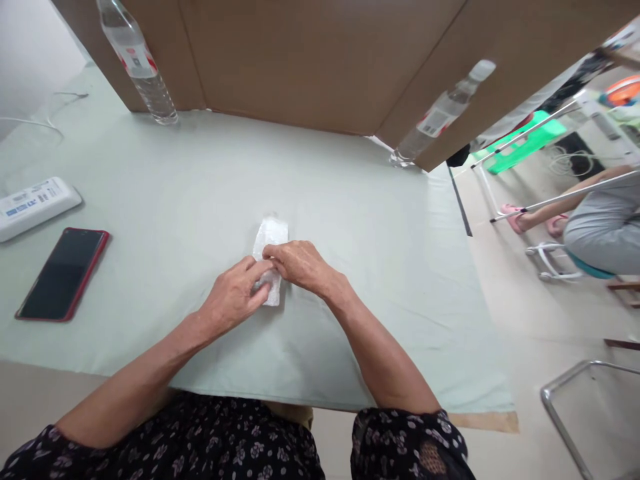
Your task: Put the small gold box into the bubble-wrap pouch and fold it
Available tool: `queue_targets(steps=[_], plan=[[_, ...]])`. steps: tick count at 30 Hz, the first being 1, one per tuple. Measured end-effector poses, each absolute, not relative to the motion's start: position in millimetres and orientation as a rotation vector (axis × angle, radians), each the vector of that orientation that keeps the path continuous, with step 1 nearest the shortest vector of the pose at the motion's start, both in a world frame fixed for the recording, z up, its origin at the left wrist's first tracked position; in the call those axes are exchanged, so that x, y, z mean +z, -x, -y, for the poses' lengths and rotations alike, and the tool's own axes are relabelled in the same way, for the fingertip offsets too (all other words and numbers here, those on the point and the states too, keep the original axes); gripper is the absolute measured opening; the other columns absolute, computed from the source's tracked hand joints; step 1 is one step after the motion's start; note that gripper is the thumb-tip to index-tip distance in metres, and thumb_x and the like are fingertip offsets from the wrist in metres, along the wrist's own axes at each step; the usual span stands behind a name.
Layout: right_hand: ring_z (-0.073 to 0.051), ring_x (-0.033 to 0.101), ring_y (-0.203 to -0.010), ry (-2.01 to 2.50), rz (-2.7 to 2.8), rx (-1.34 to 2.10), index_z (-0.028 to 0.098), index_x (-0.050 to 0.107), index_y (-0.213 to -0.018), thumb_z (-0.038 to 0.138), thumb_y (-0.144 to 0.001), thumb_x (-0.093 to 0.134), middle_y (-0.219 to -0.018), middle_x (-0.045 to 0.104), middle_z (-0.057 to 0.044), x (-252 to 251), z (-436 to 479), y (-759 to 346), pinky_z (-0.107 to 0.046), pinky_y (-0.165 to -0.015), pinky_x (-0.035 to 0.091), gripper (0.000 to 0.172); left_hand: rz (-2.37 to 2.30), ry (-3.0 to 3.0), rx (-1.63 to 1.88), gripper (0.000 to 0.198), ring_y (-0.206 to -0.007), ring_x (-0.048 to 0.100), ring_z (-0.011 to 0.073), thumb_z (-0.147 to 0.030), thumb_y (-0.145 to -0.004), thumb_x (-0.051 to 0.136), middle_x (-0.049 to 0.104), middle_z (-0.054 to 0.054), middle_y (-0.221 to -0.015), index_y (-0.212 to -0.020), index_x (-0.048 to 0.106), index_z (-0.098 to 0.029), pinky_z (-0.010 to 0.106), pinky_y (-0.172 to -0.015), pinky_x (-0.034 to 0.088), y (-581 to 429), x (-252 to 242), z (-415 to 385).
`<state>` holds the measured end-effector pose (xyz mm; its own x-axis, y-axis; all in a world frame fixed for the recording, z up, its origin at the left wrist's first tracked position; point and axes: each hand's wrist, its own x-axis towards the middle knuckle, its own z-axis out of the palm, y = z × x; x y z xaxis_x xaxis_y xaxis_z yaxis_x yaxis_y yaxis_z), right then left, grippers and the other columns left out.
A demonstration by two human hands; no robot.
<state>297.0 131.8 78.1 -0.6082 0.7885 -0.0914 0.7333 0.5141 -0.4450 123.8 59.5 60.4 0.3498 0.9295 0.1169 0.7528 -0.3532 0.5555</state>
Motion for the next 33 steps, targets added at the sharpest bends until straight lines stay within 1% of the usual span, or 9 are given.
queue_targets(steps=[5,9,12,14,17,20,25,29,33], plan=[[-0.013,0.059,-0.063,1.365,2.372,0.694,0.028,0.066,-0.121,0.019,-0.088,0.058,-0.073,0.070,0.004,58.4,-128.5,-307.5,-0.026,-0.064,0.040,0.036,-1.443,-2.271,0.430,0.032,-0.080,0.061,0.0186,-0.016,-0.090,0.053,0.059,0.005,-0.092,-0.118,0.067,-0.023,0.028,-0.067,0.050,-123.0,64.3,-62.0],[-0.014,0.064,-0.069,1.489,2.004,0.708,0.022,0.066,-0.119,0.028,-0.087,0.062,-0.097,0.075,-0.004,53.6,-127.2,-322.7,-0.029,-0.069,0.051,0.033,-1.467,-2.220,0.426,0.029,-0.081,0.062,0.0183,-0.017,-0.092,0.051,0.060,0.006,-0.095,-0.113,0.070,-0.020,0.029,-0.070,0.051,-124.5,66.3,-62.4],[-0.016,0.068,-0.070,1.632,1.742,0.967,0.017,0.064,-0.120,0.034,-0.085,0.066,-0.104,0.073,-0.009,54.3,-136.8,-325.2,-0.028,-0.058,0.052,0.038,-1.482,-2.203,0.438,0.029,-0.080,0.061,0.0179,-0.016,-0.090,0.052,0.061,0.006,-0.094,-0.111,0.072,-0.019,0.029,-0.070,0.051,-125.4,66.6,-61.6],[-0.016,0.068,-0.067,1.664,1.608,1.191,0.015,0.062,-0.119,0.037,-0.082,0.071,-0.100,0.072,-0.009,55.0,-146.2,-320.1,-0.026,-0.047,0.048,0.044,-1.490,-2.195,0.462,0.029,-0.078,0.061,0.0170,-0.015,-0.089,0.053,0.060,0.006,-0.093,-0.110,0.072,-0.019,0.028,-0.069,0.050,-125.4,65.8,-61.1],[-0.014,0.062,-0.057,1.628,1.510,1.389,0.015,0.062,-0.111,0.040,-0.075,0.081,-0.079,0.067,-0.003,55.1,-159.2,-308.4,-0.022,-0.038,0.040,0.049,-1.473,-2.188,0.510,0.031,-0.075,0.060,0.0157,-0.015,-0.088,0.053,0.061,0.005,-0.093,-0.112,0.072,-0.019,0.028,-0.068,0.050,-124.6,63.2,-60.9],[-0.008,0.047,-0.044,1.579,1.479,1.462,0.017,0.061,-0.093,0.043,-0.068,0.087,-0.058,0.052,0.007,54.3,-167.4,-301.1,-0.020,-0.034,0.031,0.045,-1.451,-2.190,0.545,0.031,-0.074,0.059,0.0153,-0.015,-0.088,0.053,0.061,0.004,-0.092,-0.112,0.072,-0.019,0.028,-0.068,0.049,-123.5,60.5,-61.0],[-0.005,0.033,-0.039,1.514,1.498,1.561,0.019,0.054,-0.069,0.050,-0.064,0.087,-0.049,0.043,0.009,51.7,-172.5,-299.6,-0.022,-0.036,0.022,0.045,-1.445,-2.187,0.572,0.029,-0.073,0.059,0.0143,-0.015,-0.088,0.053,0.062,0.004,-0.092,-0.111,0.071,-0.019,0.026,-0.066,0.048,-123.2,60.3,-60.6],[-0.007,0.039,-0.049,1.381,1.509,1.520,0.017,0.062,-0.068,0.054,-0.065,0.082,-0.054,0.047,0.007,46.5,-170.5,-295.6,-0.023,-0.046,0.029,0.042,-1.471,-2.203,0.553,0.025,-0.075,0.060,0.0153,-0.016,-0.088,0.053,0.062,0.004,-0.091,-0.106,0.071,-0.019,0.026,-0.066,0.048,-123.7,62.1,-60.3],[-0.011,0.049,-0.066,1.261,1.510,1.335,0.017,0.067,-0.070,0.044,-0.071,0.078,-0.069,0.056,0.003,41.4,-163.2,-291.6,-0.024,-0.061,0.039,0.030,-1.473,-2.215,0.529,0.022,-0.075,0.060,0.0166,-0.018,-0.090,0.052,0.061,0.006,-0.090,-0.099,0.071,-0.017,0.029,-0.069,0.050,-124.1,62.2,-60.9]])
